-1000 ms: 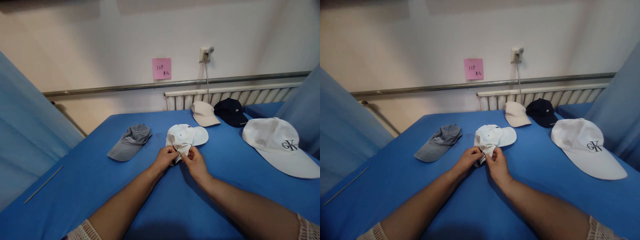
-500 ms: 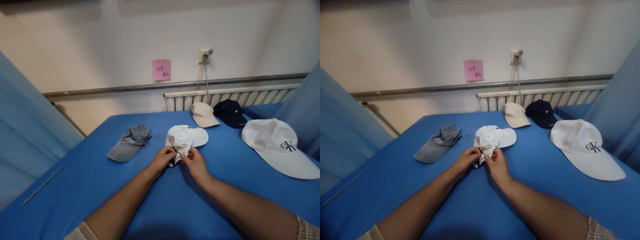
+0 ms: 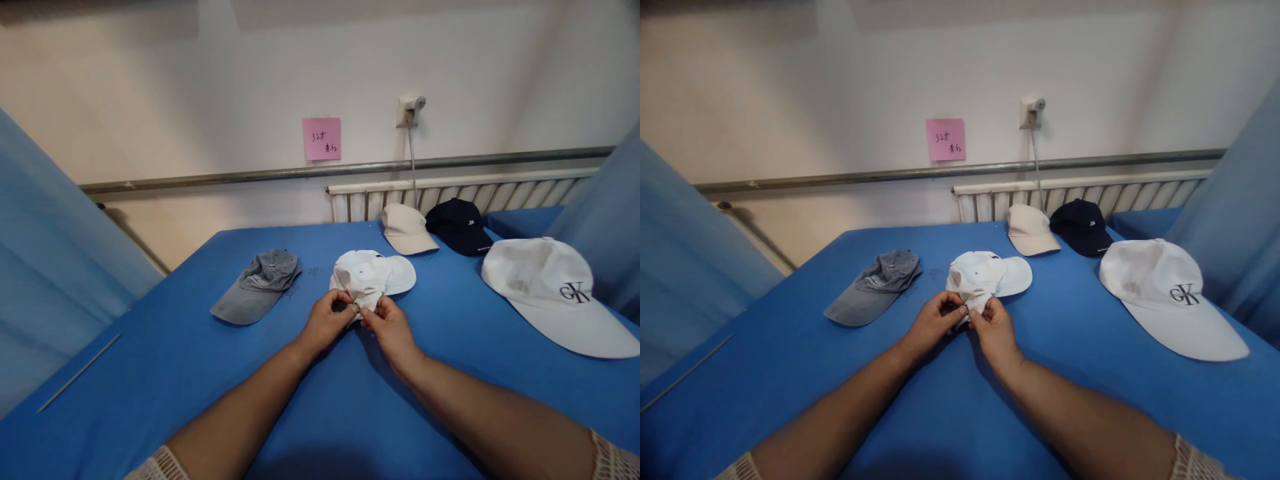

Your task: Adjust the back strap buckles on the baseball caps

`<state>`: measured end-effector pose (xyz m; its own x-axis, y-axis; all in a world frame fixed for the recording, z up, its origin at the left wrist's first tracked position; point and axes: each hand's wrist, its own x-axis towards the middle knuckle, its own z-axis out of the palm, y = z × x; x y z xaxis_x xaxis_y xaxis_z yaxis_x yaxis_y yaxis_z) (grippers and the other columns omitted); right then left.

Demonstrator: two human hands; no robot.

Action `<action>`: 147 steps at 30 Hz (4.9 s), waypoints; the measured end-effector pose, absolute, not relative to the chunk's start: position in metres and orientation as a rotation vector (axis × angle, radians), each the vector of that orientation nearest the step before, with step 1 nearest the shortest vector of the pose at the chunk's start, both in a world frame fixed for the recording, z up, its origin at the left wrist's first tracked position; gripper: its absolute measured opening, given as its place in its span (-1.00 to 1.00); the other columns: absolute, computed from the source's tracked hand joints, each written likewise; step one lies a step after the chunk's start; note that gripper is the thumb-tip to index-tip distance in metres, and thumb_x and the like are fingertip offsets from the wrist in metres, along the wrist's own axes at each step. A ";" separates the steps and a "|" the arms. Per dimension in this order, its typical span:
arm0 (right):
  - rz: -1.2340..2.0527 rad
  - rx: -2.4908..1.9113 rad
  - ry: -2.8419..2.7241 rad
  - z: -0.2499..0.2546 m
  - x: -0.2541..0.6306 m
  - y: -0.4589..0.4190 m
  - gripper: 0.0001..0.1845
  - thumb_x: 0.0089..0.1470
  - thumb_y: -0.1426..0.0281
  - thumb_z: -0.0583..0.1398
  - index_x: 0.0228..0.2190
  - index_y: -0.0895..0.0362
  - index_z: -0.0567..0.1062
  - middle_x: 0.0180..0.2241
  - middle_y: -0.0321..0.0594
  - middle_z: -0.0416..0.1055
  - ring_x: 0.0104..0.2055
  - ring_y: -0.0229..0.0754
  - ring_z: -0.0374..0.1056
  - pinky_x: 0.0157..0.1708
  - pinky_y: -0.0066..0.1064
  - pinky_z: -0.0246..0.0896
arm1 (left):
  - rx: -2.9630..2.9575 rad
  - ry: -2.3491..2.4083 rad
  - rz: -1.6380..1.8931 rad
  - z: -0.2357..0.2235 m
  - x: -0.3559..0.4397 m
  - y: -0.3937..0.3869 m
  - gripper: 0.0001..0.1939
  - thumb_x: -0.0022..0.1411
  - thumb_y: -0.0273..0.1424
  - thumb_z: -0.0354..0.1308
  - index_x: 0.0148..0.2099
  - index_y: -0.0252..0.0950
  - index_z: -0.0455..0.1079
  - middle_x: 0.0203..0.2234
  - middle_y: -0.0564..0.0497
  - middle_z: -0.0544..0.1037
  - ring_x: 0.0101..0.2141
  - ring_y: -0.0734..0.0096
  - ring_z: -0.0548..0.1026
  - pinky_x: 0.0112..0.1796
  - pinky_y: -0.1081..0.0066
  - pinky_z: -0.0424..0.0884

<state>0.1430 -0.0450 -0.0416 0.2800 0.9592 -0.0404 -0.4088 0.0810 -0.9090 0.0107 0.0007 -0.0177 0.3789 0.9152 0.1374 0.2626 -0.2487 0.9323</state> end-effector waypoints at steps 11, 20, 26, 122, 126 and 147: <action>1.192 -0.936 -0.605 -0.035 0.146 -0.047 -0.67 -0.20 0.24 0.40 -0.39 0.13 0.50 -0.43 -0.29 0.50 -0.45 -0.28 0.32 -0.40 -0.41 0.20 | 2.479 1.037 0.860 -0.011 0.003 -0.011 -0.87 0.19 -0.46 0.11 -0.18 -0.24 0.27 -0.23 -0.01 0.44 -0.21 0.32 0.41 -0.16 0.33 0.36; 1.329 -1.092 -0.413 -0.032 0.145 -0.053 -0.57 -0.28 0.20 0.45 -0.42 0.13 0.44 -0.46 -0.30 0.44 -0.47 -0.28 0.34 -0.53 -0.46 0.21 | 2.608 0.977 0.857 -0.016 0.002 -0.006 -0.81 0.26 -0.52 0.05 -0.10 -0.23 0.38 -0.16 -0.04 0.47 -0.12 0.32 0.42 -0.08 0.32 0.36; 1.585 -1.066 -0.401 -0.029 0.148 -0.059 -0.54 -0.09 0.02 0.34 -0.54 0.10 0.33 -0.67 -0.42 0.23 -0.68 -0.37 0.11 -0.72 -0.52 -0.02 | 2.652 1.040 0.955 -0.012 0.000 -0.003 -0.79 0.26 -0.53 0.04 -0.09 -0.24 0.40 -0.17 -0.07 0.45 -0.12 0.30 0.40 -0.05 0.29 0.34; 0.467 -1.167 -1.579 -0.035 0.172 -0.038 -0.67 0.07 0.47 0.16 -0.09 0.05 0.43 -0.10 -0.15 0.39 -0.17 -0.12 0.36 -0.14 -0.26 0.29 | 1.223 0.673 1.131 0.012 -0.010 -0.002 -0.79 0.04 -0.38 0.33 -0.42 -0.33 0.33 -0.06 -0.11 0.50 -0.10 0.25 0.45 -0.11 0.36 0.35; 0.455 -1.224 -1.824 -0.030 0.169 -0.041 -0.68 -0.02 0.51 0.19 -0.16 0.07 0.46 -0.15 -0.16 0.45 -0.08 -0.03 0.35 -0.07 -0.20 0.24 | 1.055 0.559 1.046 0.011 0.002 -0.018 -0.83 0.04 -0.43 0.33 -0.40 -0.34 0.37 -0.04 -0.09 0.49 -0.10 0.27 0.46 -0.08 0.34 0.35; 0.507 -1.068 -1.271 -0.035 0.171 -0.038 -0.93 0.13 0.35 0.15 -0.33 0.09 0.39 -0.28 -0.17 0.46 -0.25 -0.15 0.38 -0.20 -0.28 0.31 | 1.642 0.855 0.881 0.010 -0.004 0.000 -0.56 -0.11 -0.42 0.41 -0.10 -0.28 0.52 -0.14 -0.09 0.59 -0.16 0.18 0.50 -0.06 0.26 0.38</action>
<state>0.1712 -0.0377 -0.0353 0.2760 0.8127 0.5132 0.2363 0.4601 -0.8558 -0.0038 -0.0003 0.0103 0.4760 0.8693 0.1334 0.1064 -0.2075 0.9724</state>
